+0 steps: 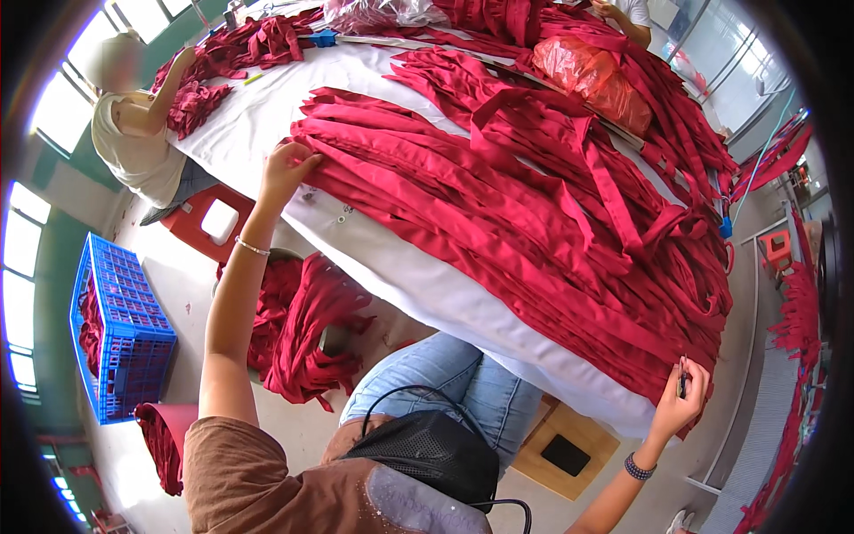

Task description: Trimming loose threads and excess material from red fabric strips using small thread snips.

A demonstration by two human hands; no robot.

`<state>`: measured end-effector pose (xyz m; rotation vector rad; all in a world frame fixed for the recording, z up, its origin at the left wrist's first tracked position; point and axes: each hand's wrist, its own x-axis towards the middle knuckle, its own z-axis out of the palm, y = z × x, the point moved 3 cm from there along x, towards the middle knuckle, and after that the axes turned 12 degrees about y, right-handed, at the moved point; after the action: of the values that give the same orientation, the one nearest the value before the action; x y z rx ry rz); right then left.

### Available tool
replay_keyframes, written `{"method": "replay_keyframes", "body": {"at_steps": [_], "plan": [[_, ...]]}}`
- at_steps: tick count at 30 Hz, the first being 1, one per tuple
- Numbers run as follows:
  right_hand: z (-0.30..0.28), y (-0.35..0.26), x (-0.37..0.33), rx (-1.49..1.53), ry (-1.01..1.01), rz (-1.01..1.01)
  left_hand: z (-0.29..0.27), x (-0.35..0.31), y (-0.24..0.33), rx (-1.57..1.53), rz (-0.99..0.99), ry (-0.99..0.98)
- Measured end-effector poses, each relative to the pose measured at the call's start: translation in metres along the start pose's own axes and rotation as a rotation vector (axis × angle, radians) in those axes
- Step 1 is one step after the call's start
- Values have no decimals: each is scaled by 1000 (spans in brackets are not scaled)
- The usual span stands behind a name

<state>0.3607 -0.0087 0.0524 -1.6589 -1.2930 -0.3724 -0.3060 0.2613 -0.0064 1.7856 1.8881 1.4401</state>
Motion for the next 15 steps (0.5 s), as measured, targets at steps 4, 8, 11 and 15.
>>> {"method": "replay_keyframes", "body": {"at_steps": [4,8,11,15], "plan": [[-6,2,0,8,44,-22,6,4,5,110,193,271],[0,-4,0,-3,35,-2,-8,19,-29,258,134,344],[1,-25,5,-19,-30,-115,-11,26,-24,493,231,371],[1,-43,-2,96,-89,-82,3,4,44,441,438,443]]}}
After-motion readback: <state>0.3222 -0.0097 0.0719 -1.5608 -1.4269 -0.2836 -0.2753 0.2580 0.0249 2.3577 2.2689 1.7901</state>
